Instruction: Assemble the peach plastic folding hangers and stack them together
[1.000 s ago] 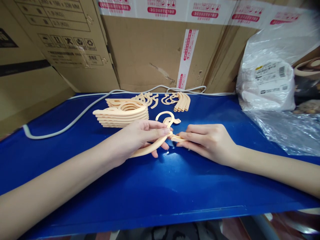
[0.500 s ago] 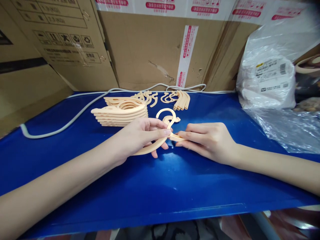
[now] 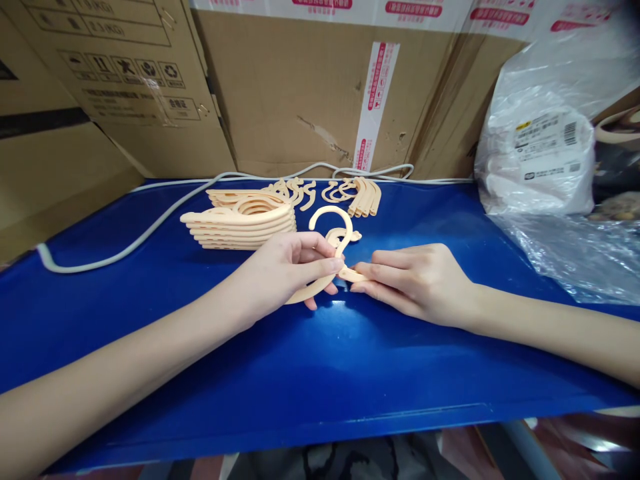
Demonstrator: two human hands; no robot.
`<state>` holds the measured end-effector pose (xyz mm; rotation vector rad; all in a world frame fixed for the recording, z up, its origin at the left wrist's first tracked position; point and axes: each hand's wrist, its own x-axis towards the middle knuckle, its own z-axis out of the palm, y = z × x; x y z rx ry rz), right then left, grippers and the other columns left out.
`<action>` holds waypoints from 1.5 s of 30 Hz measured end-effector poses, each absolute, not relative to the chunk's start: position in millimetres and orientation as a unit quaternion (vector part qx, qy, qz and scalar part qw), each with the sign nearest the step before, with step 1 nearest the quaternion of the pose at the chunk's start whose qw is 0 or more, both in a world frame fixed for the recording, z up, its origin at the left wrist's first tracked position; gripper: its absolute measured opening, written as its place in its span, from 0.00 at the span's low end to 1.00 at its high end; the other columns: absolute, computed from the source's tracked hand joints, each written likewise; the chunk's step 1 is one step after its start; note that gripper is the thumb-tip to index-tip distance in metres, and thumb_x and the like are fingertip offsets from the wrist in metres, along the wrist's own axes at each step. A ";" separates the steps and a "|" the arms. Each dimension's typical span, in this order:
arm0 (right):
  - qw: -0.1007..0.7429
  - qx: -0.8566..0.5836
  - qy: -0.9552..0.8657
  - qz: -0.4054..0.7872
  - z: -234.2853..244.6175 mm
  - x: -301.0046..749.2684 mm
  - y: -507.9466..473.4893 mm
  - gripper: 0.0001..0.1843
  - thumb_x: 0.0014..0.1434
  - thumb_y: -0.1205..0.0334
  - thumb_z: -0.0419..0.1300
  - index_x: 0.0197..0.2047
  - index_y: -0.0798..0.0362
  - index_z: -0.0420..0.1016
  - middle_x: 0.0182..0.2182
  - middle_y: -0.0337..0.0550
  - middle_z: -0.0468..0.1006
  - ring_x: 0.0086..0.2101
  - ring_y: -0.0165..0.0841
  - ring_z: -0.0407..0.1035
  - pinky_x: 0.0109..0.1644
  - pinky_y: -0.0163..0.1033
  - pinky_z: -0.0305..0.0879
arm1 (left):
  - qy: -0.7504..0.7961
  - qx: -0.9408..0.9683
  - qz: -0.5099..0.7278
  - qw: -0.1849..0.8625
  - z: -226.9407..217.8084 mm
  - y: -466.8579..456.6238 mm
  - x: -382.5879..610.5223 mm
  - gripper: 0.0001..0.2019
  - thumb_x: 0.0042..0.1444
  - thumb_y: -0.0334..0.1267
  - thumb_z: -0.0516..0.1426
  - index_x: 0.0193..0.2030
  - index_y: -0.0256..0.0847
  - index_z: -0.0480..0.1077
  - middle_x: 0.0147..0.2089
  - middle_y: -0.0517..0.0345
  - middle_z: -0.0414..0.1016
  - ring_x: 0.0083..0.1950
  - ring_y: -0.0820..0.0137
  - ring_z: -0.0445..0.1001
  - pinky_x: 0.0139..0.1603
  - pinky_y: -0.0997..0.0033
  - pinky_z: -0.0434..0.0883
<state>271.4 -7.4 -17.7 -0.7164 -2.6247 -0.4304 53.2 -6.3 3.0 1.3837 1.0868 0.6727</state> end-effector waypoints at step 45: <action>0.233 -0.311 -0.916 -0.100 -13.1 272.4 3.0 0.28 0.61 0.38 0.55 0.25 0.54 0.73 0.23 0.41 0.73 0.29 0.33 0.64 0.41 0.43 0.55 | 0.395 0.892 0.177 0.132 -0.6 -13.7 41.6 0.13 0.62 0.47 0.54 0.39 0.40 0.74 0.28 0.60 0.73 0.27 0.71 0.67 0.27 0.72 0.54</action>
